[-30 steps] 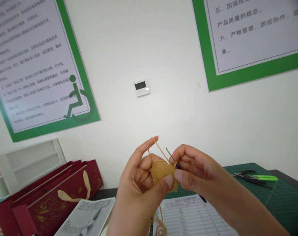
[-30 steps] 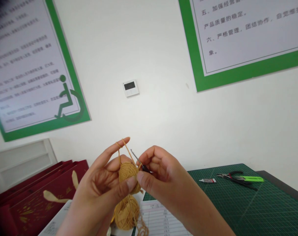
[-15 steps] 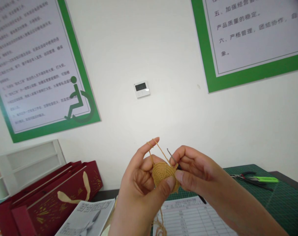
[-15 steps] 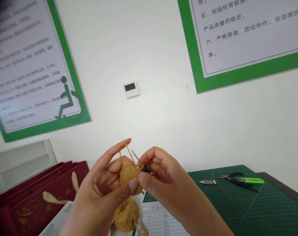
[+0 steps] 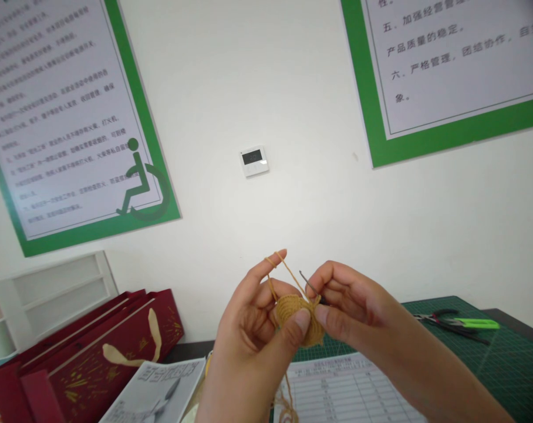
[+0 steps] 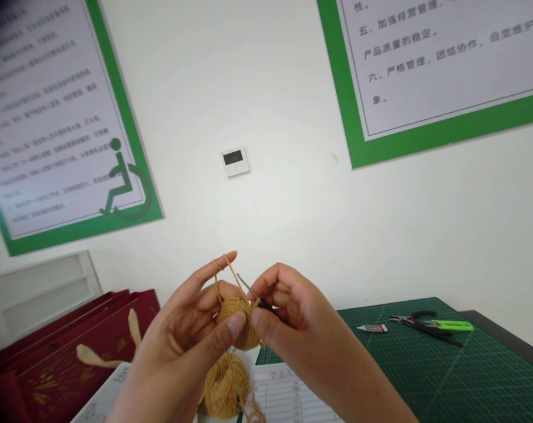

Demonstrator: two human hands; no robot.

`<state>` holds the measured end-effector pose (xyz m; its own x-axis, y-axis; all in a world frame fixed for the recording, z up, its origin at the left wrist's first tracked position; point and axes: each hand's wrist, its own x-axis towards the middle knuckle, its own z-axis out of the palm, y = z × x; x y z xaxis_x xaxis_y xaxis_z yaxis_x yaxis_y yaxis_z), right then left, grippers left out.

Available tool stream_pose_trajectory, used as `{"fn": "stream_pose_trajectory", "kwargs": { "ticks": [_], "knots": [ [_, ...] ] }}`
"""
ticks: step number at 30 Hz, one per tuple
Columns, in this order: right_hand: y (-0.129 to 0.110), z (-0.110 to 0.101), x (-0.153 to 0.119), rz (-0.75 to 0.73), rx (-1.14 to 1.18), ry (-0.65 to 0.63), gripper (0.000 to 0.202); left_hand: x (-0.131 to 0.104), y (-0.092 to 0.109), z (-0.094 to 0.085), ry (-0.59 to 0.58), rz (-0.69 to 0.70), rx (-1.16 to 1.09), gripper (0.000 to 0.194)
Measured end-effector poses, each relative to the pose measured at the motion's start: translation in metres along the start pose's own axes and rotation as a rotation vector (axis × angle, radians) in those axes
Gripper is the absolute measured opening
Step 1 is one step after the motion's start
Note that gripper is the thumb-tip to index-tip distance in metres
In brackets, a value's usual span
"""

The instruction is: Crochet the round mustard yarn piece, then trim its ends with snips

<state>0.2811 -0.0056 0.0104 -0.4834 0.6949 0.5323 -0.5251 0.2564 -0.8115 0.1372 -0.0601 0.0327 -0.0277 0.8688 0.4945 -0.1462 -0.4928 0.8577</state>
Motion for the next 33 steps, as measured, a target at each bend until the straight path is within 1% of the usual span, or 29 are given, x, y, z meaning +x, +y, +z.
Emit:
{"fn": "stream_pose_trajectory", "kwargs": {
  "ticks": [7,15,17,19,21,24,27,30,33],
  "knots": [
    [0.003,-0.001,0.000,-0.007,-0.010,-0.016,0.025,0.001,0.000,0.000,0.003,0.010,-0.012,0.059],
    [0.005,-0.001,0.000,-0.028,-0.054,-0.001,0.021,0.001,0.000,-0.001,0.023,0.013,-0.025,0.063],
    [0.002,-0.002,-0.001,-0.044,-0.064,-0.018,0.026,0.002,0.000,-0.002,0.041,0.027,-0.034,0.066],
    [-0.001,-0.004,-0.002,-0.068,-0.073,-0.050,0.026,0.002,0.001,-0.002,0.060,0.037,-0.037,0.069],
    [-0.004,-0.006,-0.004,-0.073,-0.110,-0.067,0.019,0.002,0.001,-0.003,0.069,0.042,-0.045,0.072],
    [-0.009,-0.008,-0.005,-0.083,-0.247,-0.046,0.014,0.002,0.002,-0.002,0.077,0.055,-0.066,0.076],
    [-0.012,-0.008,-0.005,-0.082,-0.351,-0.032,0.014,0.002,0.004,-0.001,0.112,0.062,-0.062,0.083],
    [-0.012,-0.007,-0.006,-0.038,-0.337,-0.064,0.015,0.001,0.006,0.001,0.130,0.061,-0.067,0.092],
    [-0.012,-0.009,-0.007,-0.048,-0.289,-0.102,0.015,0.000,0.008,0.002,0.127,0.060,-0.077,0.096]
  ]
}}
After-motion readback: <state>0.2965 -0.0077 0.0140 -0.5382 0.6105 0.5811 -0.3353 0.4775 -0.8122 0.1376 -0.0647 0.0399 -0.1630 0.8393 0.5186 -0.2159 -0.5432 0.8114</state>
